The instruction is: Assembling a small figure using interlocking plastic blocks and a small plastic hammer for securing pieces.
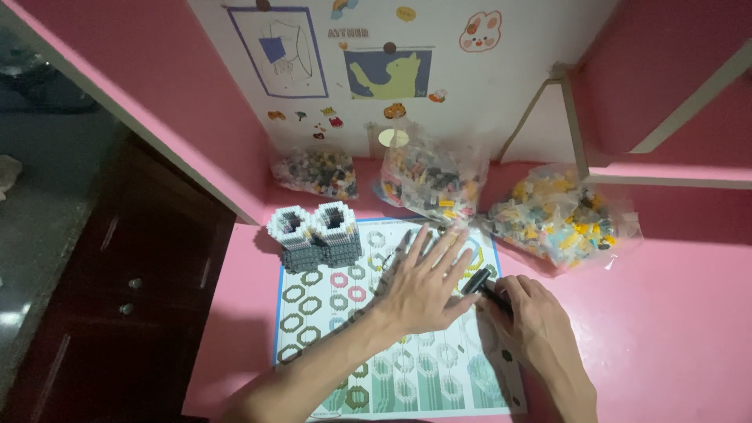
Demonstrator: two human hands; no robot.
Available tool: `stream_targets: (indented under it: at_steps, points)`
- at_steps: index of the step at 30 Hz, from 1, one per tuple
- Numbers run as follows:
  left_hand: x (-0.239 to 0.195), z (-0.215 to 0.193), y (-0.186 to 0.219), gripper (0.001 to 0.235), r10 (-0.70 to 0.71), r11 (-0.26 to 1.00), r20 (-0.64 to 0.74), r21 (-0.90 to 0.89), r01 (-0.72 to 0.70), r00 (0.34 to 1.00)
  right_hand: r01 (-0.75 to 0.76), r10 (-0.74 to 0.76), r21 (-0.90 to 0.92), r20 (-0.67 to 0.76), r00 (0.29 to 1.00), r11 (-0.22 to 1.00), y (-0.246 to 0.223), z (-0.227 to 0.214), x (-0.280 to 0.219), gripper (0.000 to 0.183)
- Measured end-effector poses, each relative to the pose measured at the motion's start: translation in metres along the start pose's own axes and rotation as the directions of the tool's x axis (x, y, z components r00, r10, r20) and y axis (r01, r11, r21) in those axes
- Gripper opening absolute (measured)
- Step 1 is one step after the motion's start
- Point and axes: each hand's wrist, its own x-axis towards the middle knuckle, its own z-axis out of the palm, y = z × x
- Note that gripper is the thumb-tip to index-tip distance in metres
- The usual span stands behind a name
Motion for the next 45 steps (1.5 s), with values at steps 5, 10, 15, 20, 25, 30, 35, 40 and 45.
stream_targets:
  at_steps: [5,10,15,20,25,30,35,40,45]
  points:
    - [-0.001,-0.019,0.020,0.063,0.171,0.982,-0.319,-0.017,-0.186,0.932,0.025,-0.019,0.132,-0.047,0.999,0.991,0.004,-0.005,-0.014,0.029]
    - [-0.024,-0.036,0.020,0.044,-0.030,0.987,-0.311,-0.159,-0.021,0.950,-0.491,0.455,0.206,0.197,0.868,0.847,-0.005,-0.029,-0.039,0.032]
    - [-0.061,-0.041,0.025,0.055,-0.113,0.991,-0.164,0.054,0.123,0.980,-0.694,0.674,0.198,0.165,0.720,0.692,0.030,-0.005,-0.094,0.033]
    - [-0.068,-0.022,0.045,0.097,-0.201,0.950,0.276,0.289,0.118,0.940,-0.246,0.256,0.072,-0.305,0.917,0.967,0.053,0.020,-0.124,0.014]
    - [-0.070,-0.015,0.041,0.096,-0.218,0.950,0.343,0.290,0.118,0.914,-0.220,0.249,0.132,-0.275,0.929,0.967,0.017,0.000,-0.107,0.021]
    - [-0.074,-0.024,0.035,0.091,-0.152,0.975,0.354,0.204,0.082,0.923,0.109,-0.048,0.181,-0.308,0.950,0.977,-0.003,-0.010,-0.082,0.032]
    - [-0.082,-0.039,0.014,0.099,-0.348,0.937,0.278,0.082,0.339,0.895,-0.001,0.032,0.303,-0.096,0.995,0.953,-0.037,-0.021,-0.064,0.036]
    - [-0.089,-0.031,0.002,0.093,-0.332,0.938,0.261,0.191,0.288,0.907,-0.308,0.371,0.657,0.046,0.927,0.688,-0.098,-0.037,-0.048,0.030]
    - [-0.093,-0.030,0.000,0.091,-0.408,0.888,0.341,0.364,0.282,0.847,-0.183,0.150,0.352,0.120,0.981,0.918,-0.093,-0.024,-0.031,0.039]
